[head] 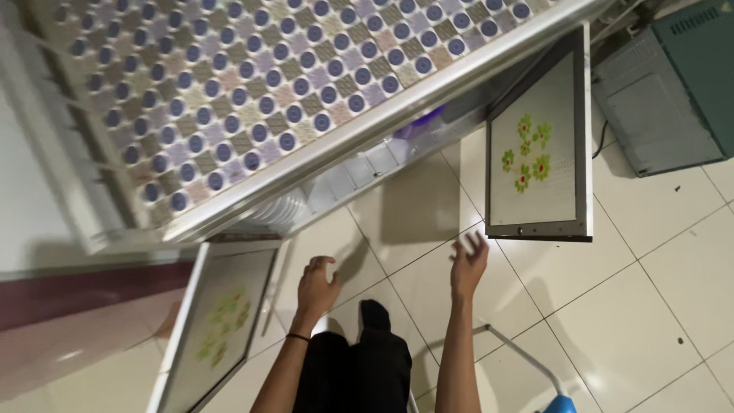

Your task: The person retrieves stacks of clear plastic containers from a cabinet and places them on a tiled countertop. They then open a purple container, separate its lid, and handle a clear rectangular container, pressing its edges.

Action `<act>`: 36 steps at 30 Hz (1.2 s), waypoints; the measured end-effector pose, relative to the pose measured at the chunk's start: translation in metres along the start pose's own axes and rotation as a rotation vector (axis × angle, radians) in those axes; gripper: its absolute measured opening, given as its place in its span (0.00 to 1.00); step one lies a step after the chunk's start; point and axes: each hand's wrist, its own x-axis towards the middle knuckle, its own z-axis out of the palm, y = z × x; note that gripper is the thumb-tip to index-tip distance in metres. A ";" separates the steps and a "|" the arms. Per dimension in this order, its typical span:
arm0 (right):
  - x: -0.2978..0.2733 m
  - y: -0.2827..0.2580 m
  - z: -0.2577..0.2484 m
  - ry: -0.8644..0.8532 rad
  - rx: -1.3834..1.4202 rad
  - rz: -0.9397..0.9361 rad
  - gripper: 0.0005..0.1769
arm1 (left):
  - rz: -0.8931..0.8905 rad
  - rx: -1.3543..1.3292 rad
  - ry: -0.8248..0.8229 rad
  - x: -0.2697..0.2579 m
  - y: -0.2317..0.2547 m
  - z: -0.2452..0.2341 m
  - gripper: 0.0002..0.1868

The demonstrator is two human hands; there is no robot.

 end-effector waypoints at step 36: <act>0.244 0.076 -0.038 0.207 -0.347 -0.711 0.40 | 0.360 -0.602 0.343 0.098 -0.078 0.095 0.13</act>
